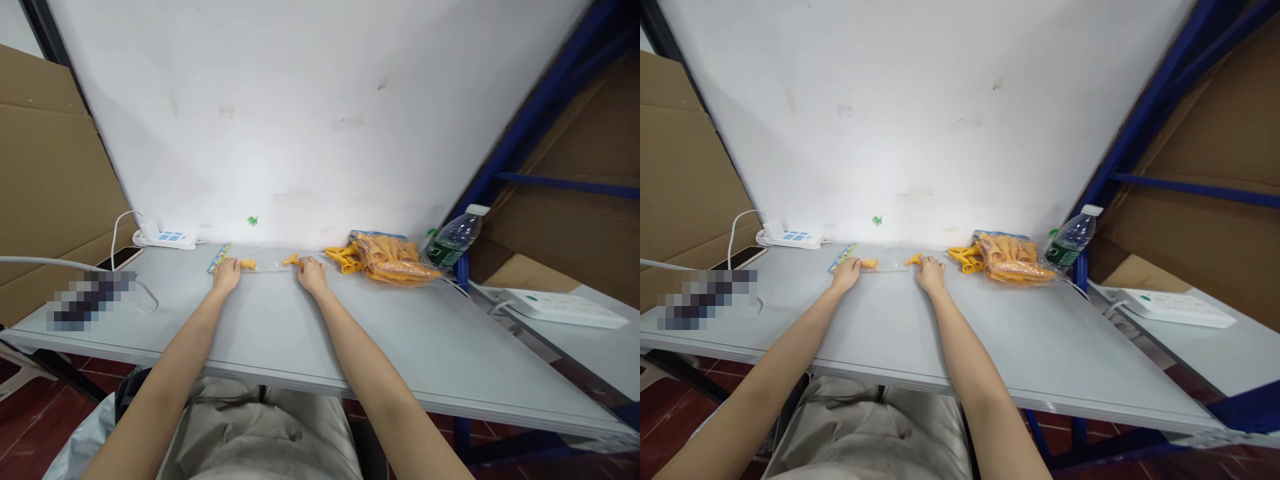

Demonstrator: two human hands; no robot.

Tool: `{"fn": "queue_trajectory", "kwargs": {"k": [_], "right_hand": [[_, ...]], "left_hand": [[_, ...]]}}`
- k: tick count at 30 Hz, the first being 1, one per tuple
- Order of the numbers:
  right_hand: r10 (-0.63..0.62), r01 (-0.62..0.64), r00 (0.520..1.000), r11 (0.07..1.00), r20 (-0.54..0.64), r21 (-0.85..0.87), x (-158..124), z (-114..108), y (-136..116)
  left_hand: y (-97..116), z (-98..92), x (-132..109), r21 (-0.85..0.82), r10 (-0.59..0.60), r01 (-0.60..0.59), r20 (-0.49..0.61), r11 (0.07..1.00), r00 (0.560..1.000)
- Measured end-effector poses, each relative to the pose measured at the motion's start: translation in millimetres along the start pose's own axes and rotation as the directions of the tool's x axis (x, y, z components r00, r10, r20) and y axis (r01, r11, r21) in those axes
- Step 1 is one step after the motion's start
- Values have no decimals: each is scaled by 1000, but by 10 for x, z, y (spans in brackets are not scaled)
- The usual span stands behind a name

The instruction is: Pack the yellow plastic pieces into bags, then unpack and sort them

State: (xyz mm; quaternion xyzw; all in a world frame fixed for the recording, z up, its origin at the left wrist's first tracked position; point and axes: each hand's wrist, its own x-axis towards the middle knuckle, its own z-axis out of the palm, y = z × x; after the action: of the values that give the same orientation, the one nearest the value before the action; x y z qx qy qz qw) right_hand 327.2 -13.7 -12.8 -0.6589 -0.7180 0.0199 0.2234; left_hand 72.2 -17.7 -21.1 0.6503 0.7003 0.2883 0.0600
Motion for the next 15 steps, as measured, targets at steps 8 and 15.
{"fn": "queue_trajectory", "kwargs": {"k": [8,15], "right_hand": [[-14,15,1000,996,-17,84,8,-1,33],[-67,67,996,998,51,-11,-23,-21,-6]], "left_hand": [[-8,2,8,-11,-4,4,2,1000,1000],[-13,1,5,0,1,-1,5,1000,1000]]}}
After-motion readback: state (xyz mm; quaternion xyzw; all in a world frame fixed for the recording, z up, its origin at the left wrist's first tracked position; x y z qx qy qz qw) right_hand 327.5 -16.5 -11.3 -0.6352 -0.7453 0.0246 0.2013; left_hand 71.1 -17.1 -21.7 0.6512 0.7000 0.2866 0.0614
